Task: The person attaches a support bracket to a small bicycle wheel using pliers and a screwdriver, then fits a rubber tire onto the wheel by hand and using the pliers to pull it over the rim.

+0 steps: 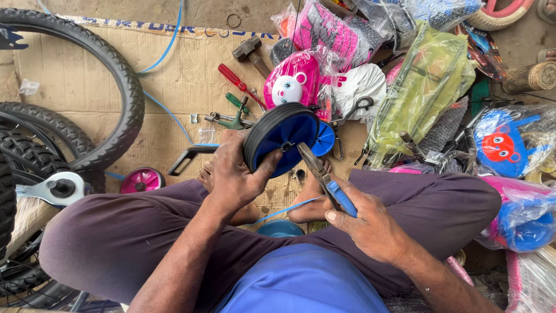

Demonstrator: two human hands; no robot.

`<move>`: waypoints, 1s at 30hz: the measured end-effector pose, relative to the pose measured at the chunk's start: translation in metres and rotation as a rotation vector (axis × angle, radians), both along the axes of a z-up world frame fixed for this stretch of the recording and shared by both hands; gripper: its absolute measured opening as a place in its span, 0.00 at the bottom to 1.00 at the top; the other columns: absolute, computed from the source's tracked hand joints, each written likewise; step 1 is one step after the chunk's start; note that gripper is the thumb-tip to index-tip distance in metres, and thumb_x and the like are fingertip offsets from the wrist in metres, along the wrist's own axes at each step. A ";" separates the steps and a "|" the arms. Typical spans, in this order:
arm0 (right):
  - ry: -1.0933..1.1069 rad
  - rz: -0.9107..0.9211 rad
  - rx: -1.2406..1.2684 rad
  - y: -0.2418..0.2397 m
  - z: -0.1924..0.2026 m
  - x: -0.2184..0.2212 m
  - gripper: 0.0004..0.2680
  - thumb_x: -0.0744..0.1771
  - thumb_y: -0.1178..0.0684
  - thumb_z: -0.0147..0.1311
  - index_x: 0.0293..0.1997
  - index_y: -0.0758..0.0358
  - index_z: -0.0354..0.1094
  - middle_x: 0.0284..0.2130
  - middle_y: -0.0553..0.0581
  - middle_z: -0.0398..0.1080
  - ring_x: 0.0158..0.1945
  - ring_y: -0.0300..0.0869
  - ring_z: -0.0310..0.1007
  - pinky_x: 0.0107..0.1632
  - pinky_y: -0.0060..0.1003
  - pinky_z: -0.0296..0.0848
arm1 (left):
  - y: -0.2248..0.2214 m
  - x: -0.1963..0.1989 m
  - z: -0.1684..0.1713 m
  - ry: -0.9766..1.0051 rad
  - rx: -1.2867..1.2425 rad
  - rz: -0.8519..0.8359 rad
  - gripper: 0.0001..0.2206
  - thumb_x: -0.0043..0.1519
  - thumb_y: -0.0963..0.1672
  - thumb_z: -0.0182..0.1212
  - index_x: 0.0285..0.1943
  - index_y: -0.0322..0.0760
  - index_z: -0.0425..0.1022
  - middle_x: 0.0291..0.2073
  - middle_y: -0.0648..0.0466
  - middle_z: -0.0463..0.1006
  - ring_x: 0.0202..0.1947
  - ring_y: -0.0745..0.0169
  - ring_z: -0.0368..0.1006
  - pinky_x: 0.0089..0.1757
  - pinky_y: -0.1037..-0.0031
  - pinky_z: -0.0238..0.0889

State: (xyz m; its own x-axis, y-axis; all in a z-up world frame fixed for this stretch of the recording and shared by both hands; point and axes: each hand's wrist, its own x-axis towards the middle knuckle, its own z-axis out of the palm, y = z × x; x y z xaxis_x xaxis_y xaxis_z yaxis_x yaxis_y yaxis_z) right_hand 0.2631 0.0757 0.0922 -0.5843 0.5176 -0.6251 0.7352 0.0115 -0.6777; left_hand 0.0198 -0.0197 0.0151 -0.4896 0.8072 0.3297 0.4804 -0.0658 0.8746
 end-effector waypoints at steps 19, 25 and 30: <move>-0.234 0.092 0.027 0.013 0.011 -0.014 0.27 0.66 0.51 0.54 0.76 0.53 0.52 0.32 0.53 0.71 0.38 0.38 0.74 0.47 0.37 0.77 | 0.004 -0.002 0.009 0.167 0.061 -0.048 0.20 0.59 0.43 0.73 0.57 0.32 0.72 0.40 0.45 0.78 0.40 0.47 0.76 0.47 0.62 0.66; -0.201 0.118 0.083 0.014 0.006 -0.010 0.27 0.65 0.52 0.54 0.76 0.53 0.53 0.33 0.54 0.73 0.40 0.41 0.76 0.48 0.38 0.76 | 0.006 -0.003 0.012 0.205 0.075 -0.038 0.21 0.57 0.43 0.74 0.56 0.32 0.73 0.38 0.46 0.78 0.38 0.48 0.75 0.45 0.61 0.64; 0.108 0.298 0.457 0.018 -0.017 0.001 0.24 0.64 0.55 0.59 0.68 0.68 0.57 0.47 0.67 0.71 0.49 0.55 0.75 0.49 0.46 0.72 | 0.002 -0.004 0.011 0.186 0.055 -0.108 0.22 0.55 0.42 0.73 0.57 0.32 0.73 0.40 0.46 0.79 0.40 0.47 0.76 0.47 0.62 0.66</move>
